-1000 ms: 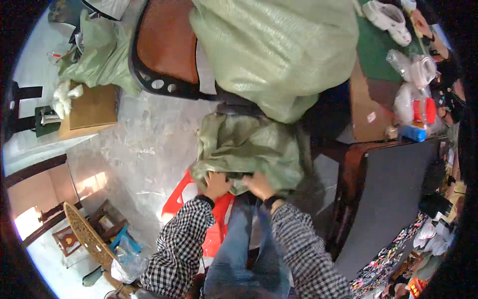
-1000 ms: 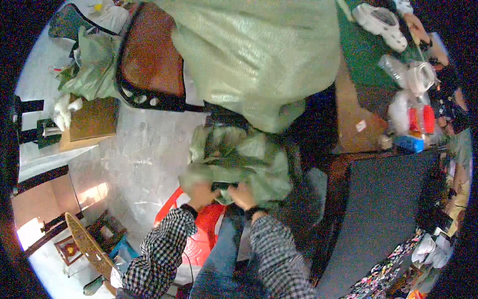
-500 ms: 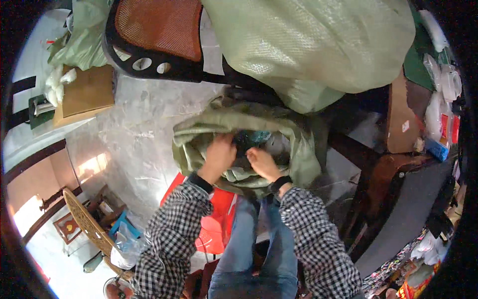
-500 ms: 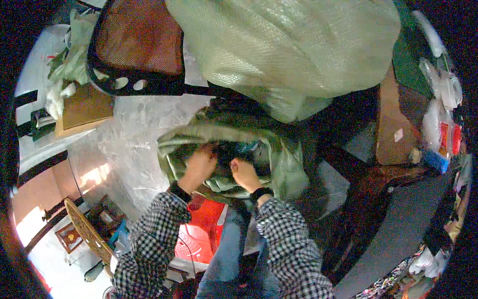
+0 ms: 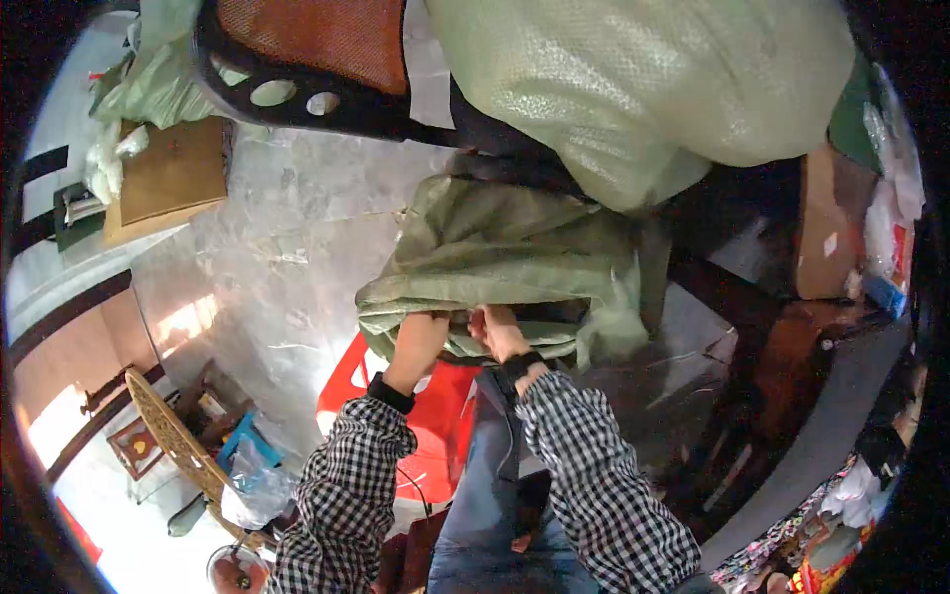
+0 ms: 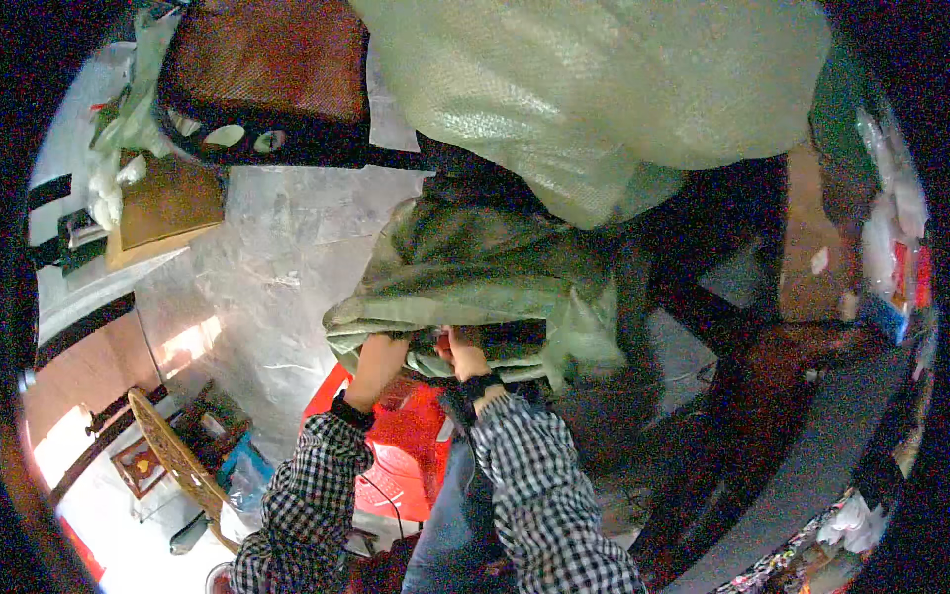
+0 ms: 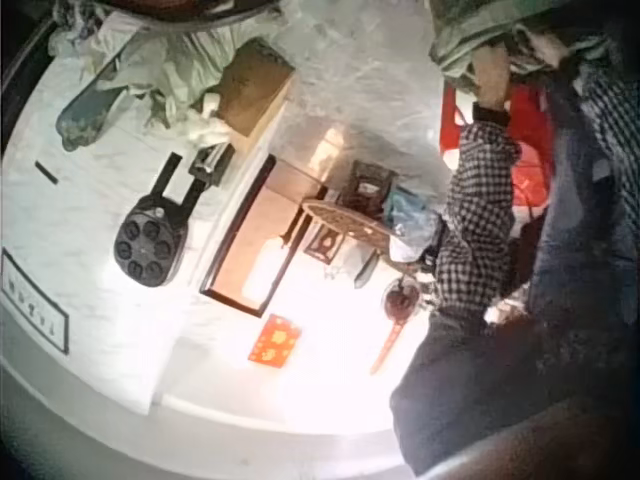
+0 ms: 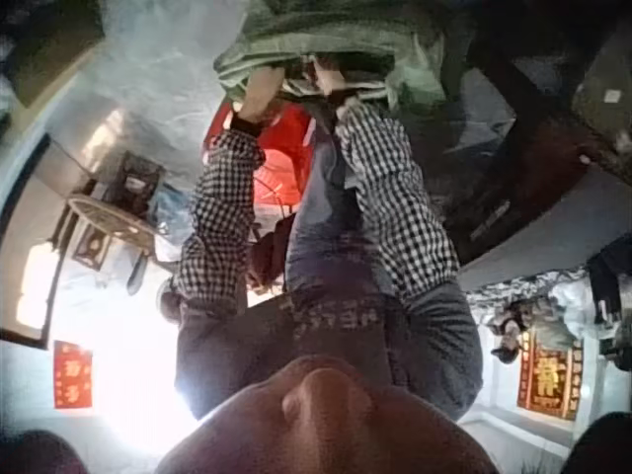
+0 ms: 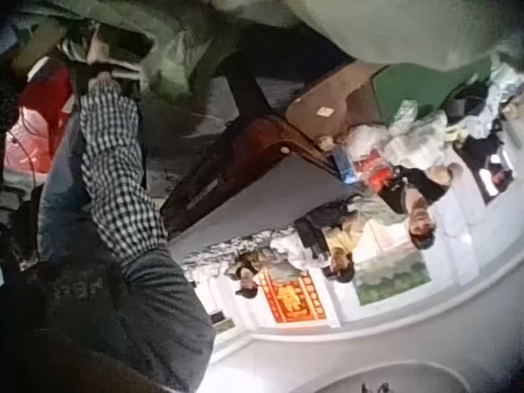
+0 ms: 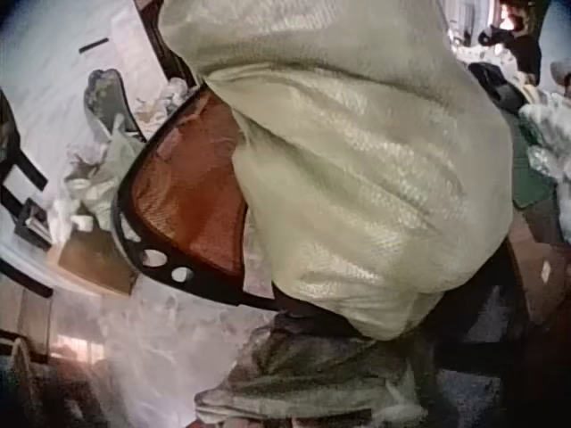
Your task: Attaching decorative charms to the holes of foam clogs.
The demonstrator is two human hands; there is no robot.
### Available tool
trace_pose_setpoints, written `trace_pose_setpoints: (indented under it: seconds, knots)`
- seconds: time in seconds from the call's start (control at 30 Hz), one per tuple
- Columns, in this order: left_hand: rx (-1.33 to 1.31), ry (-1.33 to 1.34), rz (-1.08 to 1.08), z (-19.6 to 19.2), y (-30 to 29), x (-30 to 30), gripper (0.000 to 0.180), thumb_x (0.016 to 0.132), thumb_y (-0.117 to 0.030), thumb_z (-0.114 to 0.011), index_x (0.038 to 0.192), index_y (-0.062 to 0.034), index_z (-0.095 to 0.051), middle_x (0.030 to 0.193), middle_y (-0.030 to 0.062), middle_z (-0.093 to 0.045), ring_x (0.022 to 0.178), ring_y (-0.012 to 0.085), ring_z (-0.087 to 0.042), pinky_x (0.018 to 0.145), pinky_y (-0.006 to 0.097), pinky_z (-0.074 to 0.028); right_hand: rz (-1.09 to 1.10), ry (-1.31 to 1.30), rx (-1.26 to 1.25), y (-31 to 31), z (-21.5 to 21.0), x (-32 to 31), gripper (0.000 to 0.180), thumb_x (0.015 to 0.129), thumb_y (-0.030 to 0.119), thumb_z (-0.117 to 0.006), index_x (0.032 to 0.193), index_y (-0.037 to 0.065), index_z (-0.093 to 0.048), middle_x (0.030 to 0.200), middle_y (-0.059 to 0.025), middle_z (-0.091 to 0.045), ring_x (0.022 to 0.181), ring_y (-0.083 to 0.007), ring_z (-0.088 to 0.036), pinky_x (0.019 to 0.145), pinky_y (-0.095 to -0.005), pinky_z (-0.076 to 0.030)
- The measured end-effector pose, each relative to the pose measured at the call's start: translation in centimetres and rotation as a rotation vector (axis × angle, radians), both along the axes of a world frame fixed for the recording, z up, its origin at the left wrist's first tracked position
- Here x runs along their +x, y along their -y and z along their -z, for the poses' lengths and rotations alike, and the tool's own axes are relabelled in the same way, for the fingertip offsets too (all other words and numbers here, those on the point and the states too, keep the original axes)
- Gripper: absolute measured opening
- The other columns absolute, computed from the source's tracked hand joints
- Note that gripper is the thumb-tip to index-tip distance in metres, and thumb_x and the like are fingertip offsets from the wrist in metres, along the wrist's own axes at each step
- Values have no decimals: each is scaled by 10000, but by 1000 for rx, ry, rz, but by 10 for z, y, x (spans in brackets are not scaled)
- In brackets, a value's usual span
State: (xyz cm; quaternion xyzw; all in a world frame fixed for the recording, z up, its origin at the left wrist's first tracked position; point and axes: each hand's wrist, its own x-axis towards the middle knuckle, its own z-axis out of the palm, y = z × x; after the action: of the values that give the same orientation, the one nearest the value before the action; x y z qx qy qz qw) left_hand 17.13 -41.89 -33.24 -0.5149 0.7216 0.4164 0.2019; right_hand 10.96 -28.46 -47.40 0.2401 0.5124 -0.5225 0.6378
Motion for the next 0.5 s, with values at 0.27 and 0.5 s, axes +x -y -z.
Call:
trace_pose_setpoints:
  seconds: [0.27, 0.5]
  knots:
    - [64, -301, -397, -36, 3, 24, 446, 920, -319, -472, 1208, 13, -552, 1223, 171, -597, 1161, 326, -531, 921, 351, -404, -165, -188, -392, -11, -231, -57, 306, 920, 200, -482, 647, 63, -474, 659, -22, -497, 582, -128, -486, 565, -260, -374]
    - [659, -528, -624, -135, -26, 41, 516, 971, -312, -468, 1396, -36, -372, 1367, 33, -444, 1238, 164, -435, 1046, 287, -321, -192, 18, -446, -101, -428, -58, 242, 980, 201, -453, 777, 70, -466, 672, -16, -473, 611, -120, -471, 600, -259, -386]
